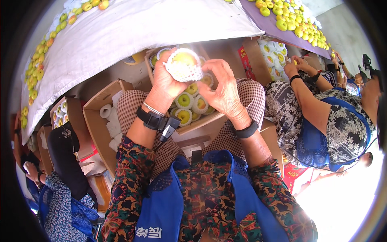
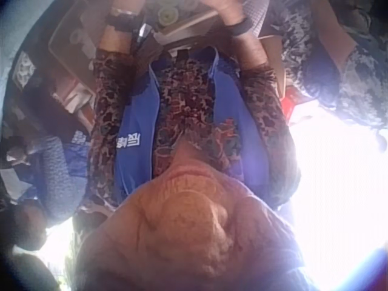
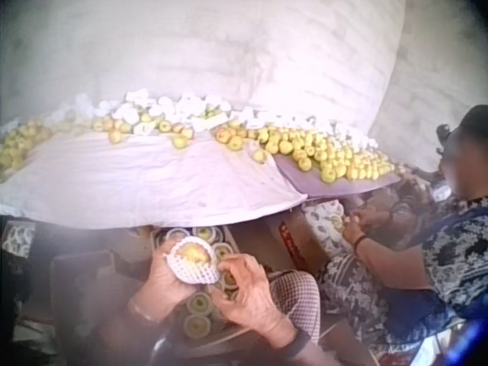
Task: Wrapping apples in foam protective nets and placing them into cardboard boxes.
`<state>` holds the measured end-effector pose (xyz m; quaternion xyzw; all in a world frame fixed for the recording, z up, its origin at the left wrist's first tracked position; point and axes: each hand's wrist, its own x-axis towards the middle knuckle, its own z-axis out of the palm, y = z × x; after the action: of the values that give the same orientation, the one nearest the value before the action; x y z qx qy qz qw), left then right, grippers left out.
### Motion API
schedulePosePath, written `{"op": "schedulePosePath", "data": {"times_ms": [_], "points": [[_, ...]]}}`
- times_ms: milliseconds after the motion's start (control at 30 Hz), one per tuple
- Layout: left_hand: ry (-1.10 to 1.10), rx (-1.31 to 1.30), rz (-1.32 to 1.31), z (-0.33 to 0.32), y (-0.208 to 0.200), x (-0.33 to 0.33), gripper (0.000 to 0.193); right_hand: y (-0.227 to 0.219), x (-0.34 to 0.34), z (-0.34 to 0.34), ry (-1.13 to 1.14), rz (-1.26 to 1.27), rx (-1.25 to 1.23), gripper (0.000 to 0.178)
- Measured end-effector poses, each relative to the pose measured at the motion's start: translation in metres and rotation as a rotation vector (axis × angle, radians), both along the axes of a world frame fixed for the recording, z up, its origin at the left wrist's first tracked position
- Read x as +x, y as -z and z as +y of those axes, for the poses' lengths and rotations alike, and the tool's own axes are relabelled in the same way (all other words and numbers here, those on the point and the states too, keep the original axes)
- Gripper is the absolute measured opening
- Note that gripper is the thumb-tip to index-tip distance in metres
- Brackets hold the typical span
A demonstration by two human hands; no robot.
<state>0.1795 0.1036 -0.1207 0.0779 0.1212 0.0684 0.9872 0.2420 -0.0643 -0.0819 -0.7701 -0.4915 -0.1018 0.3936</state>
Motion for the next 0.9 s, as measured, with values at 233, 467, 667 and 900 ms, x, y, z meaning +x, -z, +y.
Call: {"op": "schedulePosePath", "data": {"times_ms": [233, 467, 667, 900], "points": [[0.106, 0.078, 0.081, -0.002, -0.001, -0.002, 0.043, -0.008, 0.013, 0.003, -0.074, 0.321, -0.105, 0.032], [0.073, 0.144, 0.241, 0.001, -0.012, 0.000, 0.045, 0.005, 0.013, 0.015, -0.070, -0.006, 0.090, 0.024], [-0.085, 0.265, 0.279, -0.019, -0.019, 0.018, 0.030, -0.008, 0.000, 0.003, -0.051, -0.084, 0.025, 0.025], [-0.011, 0.287, 0.201, -0.031, 0.021, 0.015, 0.045, -0.010, -0.007, -0.026, 0.013, -0.077, 0.047, 0.024]]}}
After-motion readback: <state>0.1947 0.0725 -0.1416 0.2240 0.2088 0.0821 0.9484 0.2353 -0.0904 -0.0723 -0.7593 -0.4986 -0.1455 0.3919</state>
